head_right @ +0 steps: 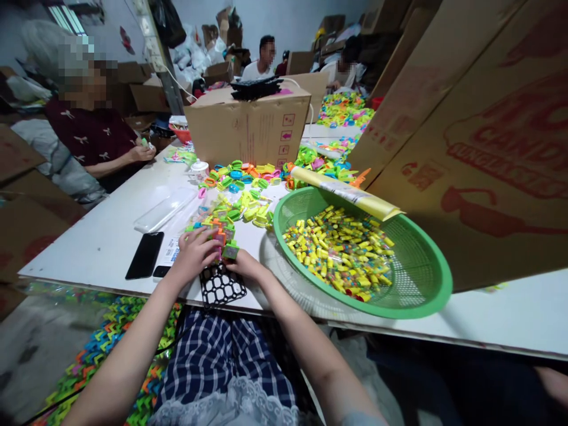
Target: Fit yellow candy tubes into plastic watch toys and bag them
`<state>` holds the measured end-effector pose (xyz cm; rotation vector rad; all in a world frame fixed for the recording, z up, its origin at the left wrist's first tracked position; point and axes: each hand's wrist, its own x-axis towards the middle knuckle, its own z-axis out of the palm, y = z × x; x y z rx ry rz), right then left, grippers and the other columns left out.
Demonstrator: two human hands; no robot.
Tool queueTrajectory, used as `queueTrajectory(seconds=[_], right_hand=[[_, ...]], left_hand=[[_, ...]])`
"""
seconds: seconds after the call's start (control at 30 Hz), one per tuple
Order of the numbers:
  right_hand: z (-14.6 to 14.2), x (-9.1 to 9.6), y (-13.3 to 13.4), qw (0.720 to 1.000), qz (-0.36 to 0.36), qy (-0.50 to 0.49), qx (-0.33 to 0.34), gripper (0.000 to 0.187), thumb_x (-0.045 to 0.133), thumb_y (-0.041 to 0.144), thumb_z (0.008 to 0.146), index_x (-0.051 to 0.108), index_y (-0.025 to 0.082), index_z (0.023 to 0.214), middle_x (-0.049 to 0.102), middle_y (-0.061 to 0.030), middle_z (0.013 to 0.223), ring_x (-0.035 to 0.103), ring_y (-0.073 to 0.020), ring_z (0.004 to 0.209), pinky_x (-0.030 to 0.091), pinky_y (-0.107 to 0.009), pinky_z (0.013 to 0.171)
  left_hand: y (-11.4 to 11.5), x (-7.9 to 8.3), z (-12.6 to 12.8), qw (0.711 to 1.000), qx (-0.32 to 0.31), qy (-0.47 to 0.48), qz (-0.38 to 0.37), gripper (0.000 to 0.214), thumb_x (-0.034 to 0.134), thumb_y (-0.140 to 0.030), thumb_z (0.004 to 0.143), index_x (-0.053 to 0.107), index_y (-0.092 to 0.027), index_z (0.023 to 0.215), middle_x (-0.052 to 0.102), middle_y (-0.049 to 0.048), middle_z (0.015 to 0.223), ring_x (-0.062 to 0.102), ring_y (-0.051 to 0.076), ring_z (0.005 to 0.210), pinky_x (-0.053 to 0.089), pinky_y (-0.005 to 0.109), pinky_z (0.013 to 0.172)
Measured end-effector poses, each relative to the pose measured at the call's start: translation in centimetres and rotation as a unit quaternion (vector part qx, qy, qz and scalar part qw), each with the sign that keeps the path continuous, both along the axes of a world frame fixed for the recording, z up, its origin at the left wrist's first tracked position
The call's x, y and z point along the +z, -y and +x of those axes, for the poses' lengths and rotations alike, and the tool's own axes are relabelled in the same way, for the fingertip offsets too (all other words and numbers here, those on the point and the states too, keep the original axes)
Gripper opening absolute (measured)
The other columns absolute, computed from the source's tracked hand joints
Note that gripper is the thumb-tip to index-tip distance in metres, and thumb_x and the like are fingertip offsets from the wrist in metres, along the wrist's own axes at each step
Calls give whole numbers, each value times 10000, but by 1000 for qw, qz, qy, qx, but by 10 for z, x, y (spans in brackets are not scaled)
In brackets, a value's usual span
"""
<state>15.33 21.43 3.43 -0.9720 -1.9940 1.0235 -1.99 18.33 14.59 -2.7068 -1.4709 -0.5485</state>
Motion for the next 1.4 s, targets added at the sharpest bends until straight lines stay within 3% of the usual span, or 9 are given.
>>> queueTrajectory(seconds=[0.07,0.2,0.33,0.43,0.57,0.7,1.0,1.23,1.4], right_hand=[[-1,2,1,1000,1,5,-1,127,572,73,679,599,142,782,605,-16,759,521,-146,708,455,-260,731],[-9,8,5,1000,5,12,-20,251,587,40,640,621,151,862,635,-25,874,551,-175,811,451,-284,819],[-17,10,7,999,-4,25,-47,274,580,23,608,630,150,845,643,-36,882,564,-205,853,450,-317,851],[-19,11,8,998,-5,33,-60,280,576,25,597,635,140,846,647,-52,888,575,-220,850,460,-327,840],[-19,13,9,997,4,36,-62,341,552,20,593,636,125,906,665,-79,932,594,-224,849,471,-324,826],[-19,13,11,998,23,27,-56,407,509,34,591,626,142,966,680,-82,959,605,-222,851,476,-318,799],[-20,3,19,988,56,60,-133,272,499,114,626,637,168,855,686,-81,867,605,-237,812,436,-331,781],[-26,-15,13,990,44,32,-129,275,489,70,587,618,156,814,675,-65,830,584,-202,761,431,-285,753],[-25,-6,17,987,45,68,-136,302,494,51,582,625,162,831,680,-52,852,583,-195,784,421,-262,757]], left_hand=[[1,2,2,1000,2,0,-1,146,560,-250,862,647,-242,979,508,24,1379,363,277,1300,244,500,1027],[4,6,3,1000,8,5,-9,116,561,-212,856,628,-230,948,495,25,1391,351,273,1313,227,517,1030],[6,11,1,1000,18,15,-18,98,581,-222,847,629,-219,932,610,43,1232,437,262,1237,191,527,1045],[6,13,0,999,14,28,-19,171,575,-217,851,629,-241,1011,653,40,1115,503,241,1150,172,524,1056],[6,13,1,999,12,39,-29,361,559,-159,847,556,-260,1194,630,52,1183,491,228,1174,168,522,1073],[8,8,4,997,24,51,-52,333,552,-171,851,578,-247,1174,627,53,1199,478,236,1199,151,551,1090],[14,3,6,991,60,101,-66,286,595,-177,825,627,-271,1093,663,21,1097,447,259,1245,123,581,1105],[14,3,14,985,87,130,-67,251,616,-177,813,651,-277,1041,671,2,1062,477,241,1218,127,574,1114],[19,5,17,985,105,113,-78,294,599,-133,810,650,-269,1066,660,7,1132,451,255,1258,122,577,1116]])
